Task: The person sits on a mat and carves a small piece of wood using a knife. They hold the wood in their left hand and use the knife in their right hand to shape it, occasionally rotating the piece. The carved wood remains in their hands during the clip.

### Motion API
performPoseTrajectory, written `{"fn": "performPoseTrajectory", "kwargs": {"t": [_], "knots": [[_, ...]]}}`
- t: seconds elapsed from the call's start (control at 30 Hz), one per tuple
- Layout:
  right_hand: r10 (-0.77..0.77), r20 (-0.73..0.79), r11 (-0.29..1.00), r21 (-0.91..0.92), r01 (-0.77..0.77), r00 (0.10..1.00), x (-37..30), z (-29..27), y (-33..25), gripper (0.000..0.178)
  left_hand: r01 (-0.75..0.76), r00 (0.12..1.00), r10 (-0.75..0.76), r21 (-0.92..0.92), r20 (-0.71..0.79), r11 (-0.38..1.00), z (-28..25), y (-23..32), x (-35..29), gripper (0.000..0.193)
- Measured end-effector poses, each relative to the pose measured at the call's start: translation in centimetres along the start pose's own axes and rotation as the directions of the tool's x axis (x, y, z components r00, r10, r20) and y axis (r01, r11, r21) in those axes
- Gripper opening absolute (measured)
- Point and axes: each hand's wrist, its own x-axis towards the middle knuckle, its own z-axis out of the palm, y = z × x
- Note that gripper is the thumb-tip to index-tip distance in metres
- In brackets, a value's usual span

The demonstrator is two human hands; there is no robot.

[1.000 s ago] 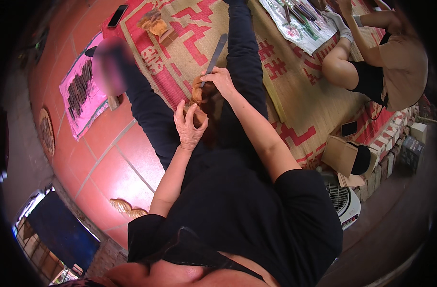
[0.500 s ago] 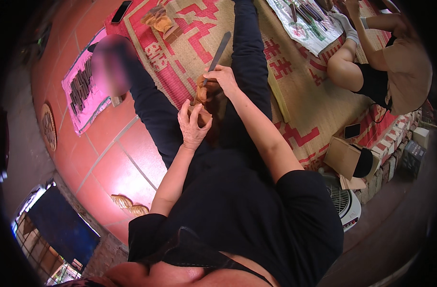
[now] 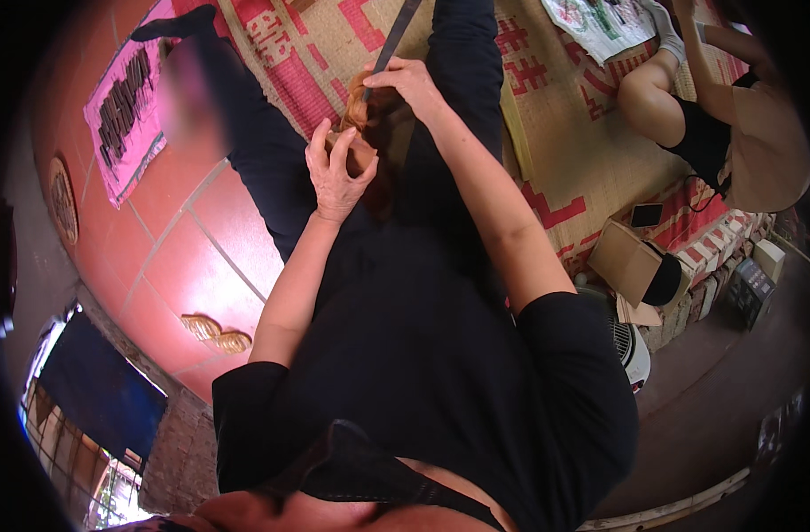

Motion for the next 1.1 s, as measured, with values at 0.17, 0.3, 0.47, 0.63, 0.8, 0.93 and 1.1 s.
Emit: {"fn": "performPoseTrajectory", "kwargs": {"t": [0.17, 0.3, 0.47, 0.63, 0.8, 0.93, 1.1], "knots": [[-0.018, -0.133, 0.996, 0.084, 0.03, 0.991, 0.6, 0.2, 0.7, 0.027, -0.006, 0.999, 0.006, -0.007, 0.032, 1.0, 0.1, 0.2, 0.2, 0.073], [-0.006, -0.055, 1.0, 0.025, 0.007, 0.998, -0.3, 0.2, -0.5, 0.024, 0.04, 0.999, -0.04, -0.014, 0.028, 0.999, 0.0, -0.2, -0.1, 0.073], [-0.048, -0.14, 0.999, 0.016, 0.051, 0.989, 0.9, -0.2, 0.9, 0.024, 0.015, 0.999, -0.015, -0.003, 0.032, 1.0, 0.2, 0.3, 0.5, 0.073], [-0.002, -0.037, 1.0, 0.027, 0.003, 0.999, -0.3, 0.5, -0.2, 0.026, 0.032, 0.999, -0.032, -0.003, 0.011, 0.999, 0.2, 0.1, 0.2, 0.072], [-0.062, -0.149, 0.998, -0.04, 0.057, 0.987, 0.5, 0.1, 0.6, 0.025, 0.011, 0.999, -0.011, 0.001, 0.033, 1.0, 0.2, 0.2, 0.5, 0.072], [-0.032, -0.105, 0.994, 0.101, 0.042, 0.994, -0.1, 0.4, 0.2, 0.029, 0.031, 0.999, -0.031, -0.002, 0.03, 1.0, 0.0, 0.0, 0.2, 0.074], [-0.094, -0.072, 0.995, -0.05, 0.091, 0.993, 0.1, -0.2, 0.4, 0.029, 0.032, 0.999, -0.032, -0.003, 0.013, 0.999, 0.1, 0.2, 0.5, 0.074]]}}
